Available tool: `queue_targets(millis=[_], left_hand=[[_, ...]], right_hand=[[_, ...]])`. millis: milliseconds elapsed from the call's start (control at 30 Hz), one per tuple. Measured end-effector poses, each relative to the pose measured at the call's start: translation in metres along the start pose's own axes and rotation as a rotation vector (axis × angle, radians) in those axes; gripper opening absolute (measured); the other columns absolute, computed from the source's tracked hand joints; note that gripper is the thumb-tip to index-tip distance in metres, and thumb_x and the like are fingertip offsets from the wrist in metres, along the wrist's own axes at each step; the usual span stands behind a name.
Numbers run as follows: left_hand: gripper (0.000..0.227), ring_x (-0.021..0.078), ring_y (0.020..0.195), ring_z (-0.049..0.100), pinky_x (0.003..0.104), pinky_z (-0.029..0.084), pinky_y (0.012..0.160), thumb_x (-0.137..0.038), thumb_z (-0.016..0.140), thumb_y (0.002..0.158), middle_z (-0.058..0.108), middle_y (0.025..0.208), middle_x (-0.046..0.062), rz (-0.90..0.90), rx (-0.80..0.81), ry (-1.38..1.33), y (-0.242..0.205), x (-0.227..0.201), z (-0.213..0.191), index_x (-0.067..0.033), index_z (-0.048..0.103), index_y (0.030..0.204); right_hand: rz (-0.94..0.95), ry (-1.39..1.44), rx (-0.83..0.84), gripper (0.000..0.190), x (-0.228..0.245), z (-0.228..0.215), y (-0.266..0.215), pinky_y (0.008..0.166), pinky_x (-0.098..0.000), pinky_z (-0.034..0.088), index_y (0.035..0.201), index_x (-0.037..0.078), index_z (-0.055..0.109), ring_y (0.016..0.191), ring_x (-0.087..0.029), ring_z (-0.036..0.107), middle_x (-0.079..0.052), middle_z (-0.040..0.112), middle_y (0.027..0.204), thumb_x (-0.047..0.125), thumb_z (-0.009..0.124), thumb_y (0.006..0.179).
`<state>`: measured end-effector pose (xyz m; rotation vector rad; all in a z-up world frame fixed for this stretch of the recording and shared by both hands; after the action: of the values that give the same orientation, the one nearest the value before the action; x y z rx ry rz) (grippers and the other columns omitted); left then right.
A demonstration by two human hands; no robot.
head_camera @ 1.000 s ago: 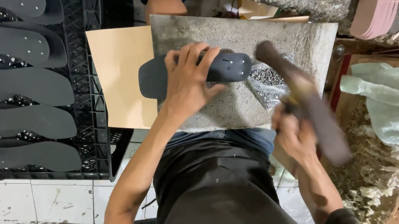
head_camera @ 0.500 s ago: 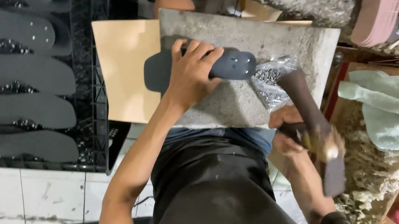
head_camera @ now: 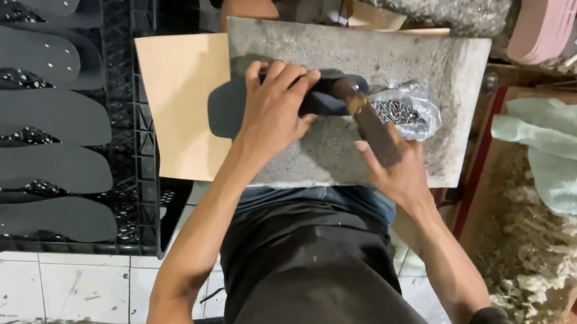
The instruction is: Nailing components onto shoe soles using a hammer and small nails in a factory setting.
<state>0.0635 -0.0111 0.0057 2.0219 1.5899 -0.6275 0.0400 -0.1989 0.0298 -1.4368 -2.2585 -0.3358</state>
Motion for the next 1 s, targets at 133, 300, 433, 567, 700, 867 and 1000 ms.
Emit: queue_targets(millis=[133,300,433,567,700,867,1000], left_hand=[[0.053,0.0218,0.098,0.041,0.049,0.02,0.088,-0.014,0.075,0.064,0.052,0.097,0.008,0.038,-0.058,0.016,0.001,-0.005,-0.009,-0.0117,0.054,0.113],[0.064,0.0289,0.101,0.037,0.052,0.021,0.087,-0.003,0.073,0.066,0.046,0.103,0.012,0.15,-0.064,0.109,0.004,-0.018,-0.007,-0.0225,0.048,0.122],[0.051,0.0294,0.101,0.037,0.05,0.023,0.088,-0.001,0.071,0.066,0.044,0.106,0.013,0.173,-0.041,0.109,0.008,-0.021,-0.003,-0.0192,0.055,0.112],[0.04,0.0291,0.103,0.038,0.048,0.023,0.09,-0.001,0.069,0.069,0.044,0.108,0.013,0.172,-0.056,0.076,0.007,-0.02,-0.001,-0.0138,0.058,0.104],[0.035,0.0294,0.108,0.038,0.049,0.024,0.092,-0.002,0.068,0.072,0.045,0.111,0.014,0.145,-0.046,0.056,0.006,-0.019,-0.005,-0.0128,0.059,0.105],[0.034,0.0309,0.115,0.035,0.051,0.02,0.096,-0.012,0.074,0.07,0.044,0.118,0.015,0.105,-0.107,-0.008,0.003,-0.02,-0.012,-0.0109,0.061,0.102],[0.025,0.0247,0.113,0.038,0.049,0.02,0.095,-0.016,0.071,0.074,0.048,0.114,0.009,0.075,-0.173,-0.065,0.002,-0.029,-0.004,-0.0144,0.063,0.097]], right_hand=[[-0.072,0.007,0.012,0.035,0.006,0.001,-0.025,0.043,-0.0367,0.044,0.078,0.009,0.051,0.048,-0.033,0.057,-0.01,0.049,0.048,0.041,0.063,0.074],[-0.209,-0.281,-0.025,0.032,0.042,-0.007,-0.033,0.047,-0.0276,0.046,0.077,0.011,0.059,0.051,-0.022,0.057,-0.004,0.051,0.057,0.041,0.068,0.069],[-0.182,-0.135,-0.04,0.019,0.01,-0.001,-0.024,0.058,-0.0357,0.046,0.078,0.007,0.064,0.064,-0.029,0.058,-0.009,0.055,0.064,0.024,0.068,0.073],[-0.087,-0.254,-0.076,0.016,0.007,-0.028,0.032,0.069,-0.0345,0.047,0.094,0.003,0.065,0.078,-0.027,0.06,-0.009,0.057,0.077,0.013,0.066,0.081],[-0.028,-0.126,0.017,0.011,0.004,-0.027,0.04,0.06,-0.0365,0.049,0.091,0.002,0.065,0.071,-0.029,0.061,-0.011,0.058,0.078,0.007,0.064,0.081],[0.031,0.154,-0.156,0.003,-0.022,-0.027,0.029,0.053,-0.0314,0.05,0.086,0.003,0.065,0.067,-0.029,0.063,-0.01,0.061,0.077,0.002,0.065,0.083],[0.079,0.401,-0.248,0.004,-0.026,-0.035,0.023,0.057,-0.0337,0.05,0.085,0.0,0.06,0.068,-0.027,0.063,-0.012,0.062,0.076,0.001,0.064,0.084]])
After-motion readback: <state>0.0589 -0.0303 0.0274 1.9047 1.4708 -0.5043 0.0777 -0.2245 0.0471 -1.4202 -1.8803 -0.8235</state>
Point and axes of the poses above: each hand's wrist, its own y-axis towards the middle knuckle, its own z-axis out of the palm, x = y × z, the point moved 7 cm from there along y, towards the middle knuckle
